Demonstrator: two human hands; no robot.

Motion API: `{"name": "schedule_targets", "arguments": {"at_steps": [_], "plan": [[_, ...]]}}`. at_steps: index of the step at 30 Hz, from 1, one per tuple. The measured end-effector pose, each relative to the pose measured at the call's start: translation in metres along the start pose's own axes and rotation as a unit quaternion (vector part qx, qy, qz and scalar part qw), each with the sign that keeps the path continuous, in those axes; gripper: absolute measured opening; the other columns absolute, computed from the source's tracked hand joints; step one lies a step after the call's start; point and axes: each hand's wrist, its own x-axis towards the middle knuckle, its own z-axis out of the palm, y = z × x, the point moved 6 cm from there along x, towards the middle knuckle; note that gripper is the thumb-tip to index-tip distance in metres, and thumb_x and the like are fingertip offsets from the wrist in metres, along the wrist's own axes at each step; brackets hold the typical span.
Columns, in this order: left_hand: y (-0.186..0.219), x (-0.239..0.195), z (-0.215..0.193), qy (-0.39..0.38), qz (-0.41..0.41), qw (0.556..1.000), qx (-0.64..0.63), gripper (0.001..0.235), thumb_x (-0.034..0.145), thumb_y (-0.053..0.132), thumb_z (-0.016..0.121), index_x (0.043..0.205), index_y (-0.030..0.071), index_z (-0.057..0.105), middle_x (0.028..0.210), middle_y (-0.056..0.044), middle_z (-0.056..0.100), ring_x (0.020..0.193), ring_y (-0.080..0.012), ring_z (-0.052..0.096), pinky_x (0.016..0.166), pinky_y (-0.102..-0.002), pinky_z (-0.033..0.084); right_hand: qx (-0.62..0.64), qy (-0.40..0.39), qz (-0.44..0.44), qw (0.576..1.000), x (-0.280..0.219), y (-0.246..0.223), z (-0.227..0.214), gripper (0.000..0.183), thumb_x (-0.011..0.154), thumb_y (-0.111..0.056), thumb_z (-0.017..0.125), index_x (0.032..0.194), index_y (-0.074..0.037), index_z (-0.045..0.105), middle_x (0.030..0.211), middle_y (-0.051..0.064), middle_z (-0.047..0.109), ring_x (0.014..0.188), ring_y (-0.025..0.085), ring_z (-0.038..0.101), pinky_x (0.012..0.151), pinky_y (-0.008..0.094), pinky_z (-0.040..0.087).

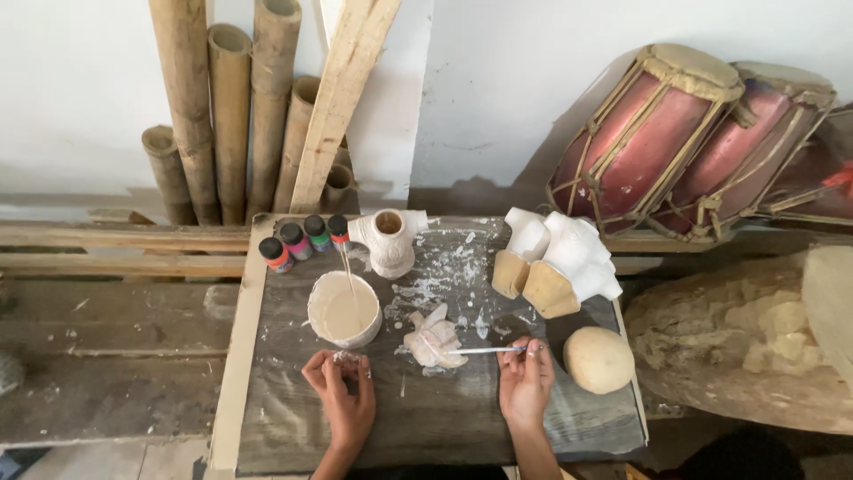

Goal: Applying white glue or paste to a small figurine using a thin applicator stick

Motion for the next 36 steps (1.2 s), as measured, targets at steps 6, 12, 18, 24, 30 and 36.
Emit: {"name": "schedule_targets", "arguments": {"at_steps": [6,12,18,24,30,36], "plan": [[-0.002,0.0,0.0,-0.001,-0.003,1.0,-0.016,0.013,0.095,0.006,0.064,0.095,0.003,0.052,0.12,-0.016,0.037,0.079,-0.0181,0.051,0.062,-0.026,0.051,0.007,0.002,-0.002,1.0,0.001,0.003,-0.004,0.027,0.107,-0.023,0.059,0.089,-0.003,0.06,0.064,0.005,0.049,0.059,0.01,0.048,0.076,0.032,0.046],[0.004,0.007,0.003,-0.002,0.005,1.0,-0.008,0.012,0.095,0.008,0.065,0.092,0.005,0.054,0.119,-0.015,0.037,0.073,-0.017,0.051,0.066,-0.028,0.051,0.006,-0.01,-0.004,1.0,0.005,0.001,0.0,0.025,0.109,-0.021,0.055,0.09,-0.004,0.059,0.067,0.004,0.049,0.062,0.011,0.048,0.077,0.033,0.045],[0.005,0.006,0.003,-0.002,0.002,1.0,-0.012,0.012,0.094,0.007,0.065,0.091,0.004,0.053,0.117,-0.015,0.039,0.069,-0.0152,0.051,0.064,-0.027,0.049,0.001,-0.008,-0.007,1.0,0.004,0.002,-0.001,0.026,0.109,-0.022,0.056,0.091,-0.003,0.059,0.069,0.006,0.05,0.062,0.01,0.047,0.073,0.03,0.042],[-0.002,0.001,0.004,-0.003,-0.011,1.0,-0.015,0.012,0.095,0.008,0.065,0.094,0.004,0.053,0.12,-0.015,0.038,0.072,-0.0165,0.05,0.066,-0.028,0.05,0.003,0.008,-0.003,1.0,0.002,0.001,0.0,0.025,0.107,-0.023,0.058,0.091,-0.004,0.062,0.065,0.004,0.051,0.06,0.009,0.046,0.07,0.03,0.039],[0.003,0.002,0.002,-0.001,-0.014,1.0,-0.012,0.012,0.094,0.006,0.064,0.091,0.004,0.053,0.118,-0.015,0.037,0.074,-0.0166,0.049,0.066,-0.027,0.048,0.015,0.002,-0.003,1.0,0.002,0.0,0.0,0.029,0.108,-0.024,0.057,0.087,-0.004,0.061,0.069,0.005,0.053,0.06,0.009,0.046,0.074,0.031,0.043],[0.002,0.002,0.004,-0.001,0.002,1.0,0.015,0.012,0.095,0.006,0.064,0.099,0.001,0.053,0.115,-0.019,0.043,0.099,-0.0202,0.045,0.059,-0.025,0.05,-0.01,0.013,0.007,1.0,0.003,0.0,0.0,0.028,0.108,-0.026,0.057,0.09,-0.005,0.061,0.062,0.002,0.046,0.064,0.012,0.051,0.076,0.034,0.046]]}}
